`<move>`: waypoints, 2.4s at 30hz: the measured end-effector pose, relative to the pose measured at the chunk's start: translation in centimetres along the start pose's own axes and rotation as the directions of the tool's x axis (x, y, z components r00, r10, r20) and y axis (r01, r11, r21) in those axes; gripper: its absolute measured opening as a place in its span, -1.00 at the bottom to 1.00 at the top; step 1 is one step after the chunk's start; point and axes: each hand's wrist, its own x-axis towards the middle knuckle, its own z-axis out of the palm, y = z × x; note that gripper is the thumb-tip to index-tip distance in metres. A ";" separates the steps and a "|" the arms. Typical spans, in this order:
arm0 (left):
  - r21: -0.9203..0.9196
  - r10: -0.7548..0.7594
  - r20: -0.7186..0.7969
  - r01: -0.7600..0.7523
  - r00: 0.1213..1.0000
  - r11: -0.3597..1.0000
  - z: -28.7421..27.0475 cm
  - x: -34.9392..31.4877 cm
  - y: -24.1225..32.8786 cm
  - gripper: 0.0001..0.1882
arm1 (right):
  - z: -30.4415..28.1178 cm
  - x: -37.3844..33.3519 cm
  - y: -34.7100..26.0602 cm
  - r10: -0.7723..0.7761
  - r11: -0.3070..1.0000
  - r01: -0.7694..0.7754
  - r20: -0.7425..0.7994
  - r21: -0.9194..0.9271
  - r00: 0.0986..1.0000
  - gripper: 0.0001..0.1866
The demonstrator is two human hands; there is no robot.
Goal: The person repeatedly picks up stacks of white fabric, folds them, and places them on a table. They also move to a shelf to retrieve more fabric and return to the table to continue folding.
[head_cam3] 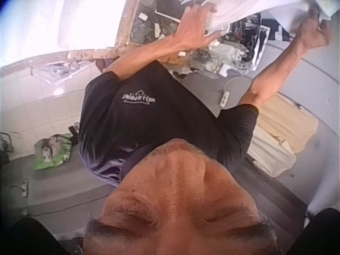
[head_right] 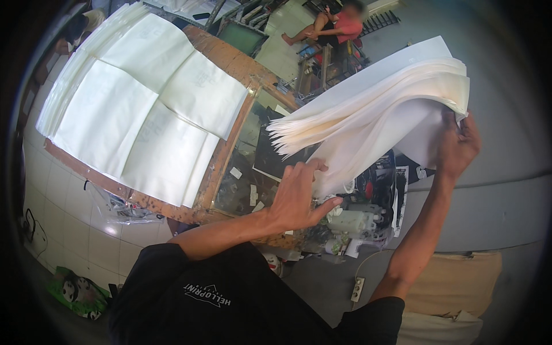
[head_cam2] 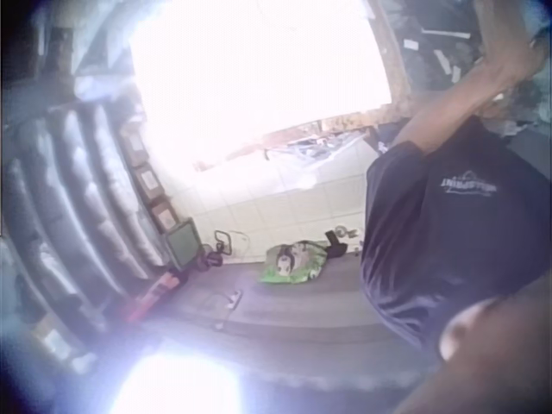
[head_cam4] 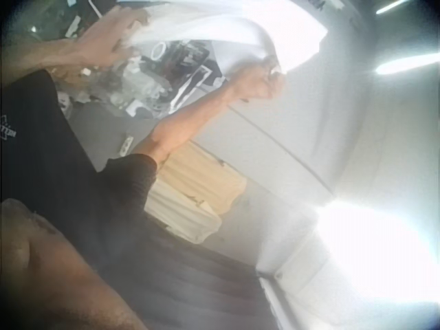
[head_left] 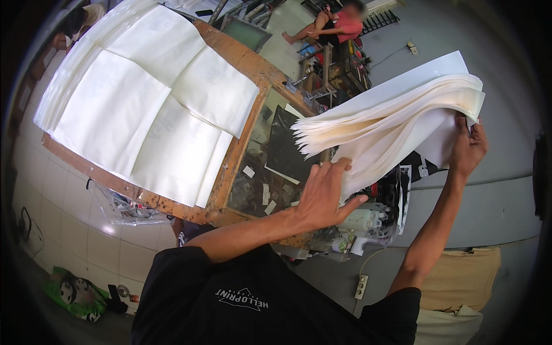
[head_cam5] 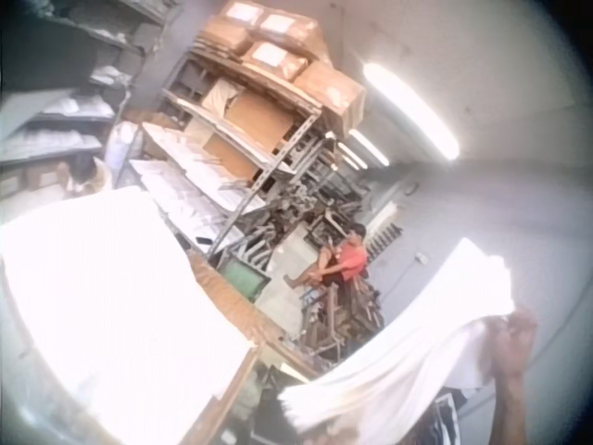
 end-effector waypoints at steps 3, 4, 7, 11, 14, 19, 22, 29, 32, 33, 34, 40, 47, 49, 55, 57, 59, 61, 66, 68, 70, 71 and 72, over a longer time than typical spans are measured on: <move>0.121 -0.046 0.116 0.032 0.992 0.992 0.0 0.5 0.9 -0.12 | -0.5 -0.3 0.1 -0.004 0.997 0.005 0.013 -0.075 1.000 -0.73; 0.219 -0.031 0.149 -0.003 0.988 0.976 0.1 0.7 1.0 -0.11 | -0.5 -0.5 -0.2 -0.015 0.994 0.017 0.022 -0.105 1.000 -0.73; 0.374 0.132 0.010 -0.126 0.991 0.919 0.2 1.5 0.4 -0.18 | -0.1 -1.3 -2.2 -0.030 0.983 0.036 0.036 -0.179 0.999 -0.70; 0.122 -0.022 0.103 0.009 0.994 0.993 0.0 1.8 -2.7 -0.36 | -2.5 -0.9 -1.7 -0.196 0.949 0.224 0.139 -0.222 0.971 -0.67; -0.249 -0.340 0.058 0.344 0.939 0.905 -0.7 1.7 -5.4 -0.50 | -2.9 -0.8 -3.7 -0.103 0.976 0.135 0.186 -0.170 0.977 -0.66; -0.880 -0.792 0.045 0.400 0.609 0.258 -2.2 2.1 -8.0 -0.42 | -2.8 0.1 -6.3 0.122 0.982 -0.055 0.392 -0.178 0.912 -0.70; -0.901 -0.846 -0.075 0.327 0.528 0.285 -2.2 1.9 -10.0 -0.11 | -1.4 0.5 -7.3 0.280 0.959 -0.217 0.514 -0.180 0.811 -0.72; -0.889 -0.538 0.457 0.393 0.709 -0.237 -2.4 -1.8 -11.1 0.19 | -0.5 -0.9 -2.4 0.569 0.787 -0.592 0.571 -0.171 0.592 -0.73; -0.921 -0.618 0.289 0.388 0.731 0.027 -2.0 -0.8 -11.5 0.26 | 0.4 -2.6 0.8 0.598 0.735 -0.664 0.592 -0.136 0.540 -0.73; -0.922 -0.624 0.257 0.381 0.738 0.071 -1.7 -0.8 -12.3 0.25 | 0.3 -3.5 1.7 0.616 0.715 -0.685 0.589 -0.138 0.524 -0.72; -0.913 -0.610 0.361 0.402 0.706 -0.074 -1.9 -1.0 -13.0 0.24 | -0.1 -4.3 2.1 0.636 0.701 -0.696 0.579 -0.156 0.510 -0.71; -0.669 -0.604 0.463 0.703 0.649 0.242 -4.2 -0.7 -15.0 0.01 | -0.7 -11.4 7.6 0.563 0.681 -0.732 0.635 0.005 0.529 -0.74; -0.344 -0.827 0.139 0.810 0.545 0.476 -5.3 -1.0 -19.1 -0.25 | 2.7 -18.2 8.4 0.543 0.593 -0.791 0.653 0.147 0.529 -0.78; -0.379 -0.842 0.119 0.808 0.526 0.451 -7.8 -1.7 -18.8 -0.26 | 3.1 -21.6 9.5 0.596 0.425 -0.880 0.666 0.211 0.448 -0.77; -0.113 -0.950 -0.009 0.944 0.311 0.310 -13.3 -4.6 -21.9 -0.28 | 14.6 -43.2 15.4 0.652 0.298 -0.941 0.686 0.162 0.325 -0.71; 0.146 -0.915 -0.067 0.911 0.397 0.385 -11.5 -3.4 -20.2 -0.25 | 18.2 -49.4 15.2 0.657 0.563 -0.827 0.606 0.002 0.448 -0.62; 0.152 -0.888 -0.137 0.896 0.438 0.418 -9.8 -3.0 -19.3 -0.22 | 19.4 -51.7 14.8 0.724 0.632 -0.775 0.364 -0.009 0.586 -0.60; 0.225 -0.840 -0.253 0.873 0.481 0.432 -10.1 -3.8 -19.6 -0.18 | 19.1 -47.7 12.2 0.752 0.578 -0.813 0.432 -0.070 0.498 -0.62; 0.499 -0.556 -0.362 0.659 0.748 0.562 -8.2 -4.9 -19.9 -0.20 | 19.4 -45.8 10.4 0.810 0.518 -0.852 0.364 -0.076 0.460 -0.72; 0.508 -0.428 -0.271 0.506 0.862 0.697 -6.6 -4.2 -16.5 -0.16 | 17.4 -44.9 9.8 0.812 0.510 -0.845 0.236 0.157 0.534 -0.70; 0.413 -0.326 -0.276 0.418 0.904 0.809 -5.2 -4.4 -13.5 -0.10 | 14.0 -42.0 8.5 0.840 0.441 -0.833 0.174 0.335 0.514 -0.70; 0.322 -0.302 -0.321 0.403 0.898 0.857 -4.7 -5.0 -12.2 -0.05 | 12.2 -40.5 7.6 0.868 0.366 -0.843 0.184 0.395 0.462 -0.70; 0.227 -0.281 -0.360 0.376 0.890 0.898 -4.3 -5.5 -11.5 0.00 | 10.9 -40.2 7.7 0.876 0.218 -0.868 0.303 0.446 0.376 -0.66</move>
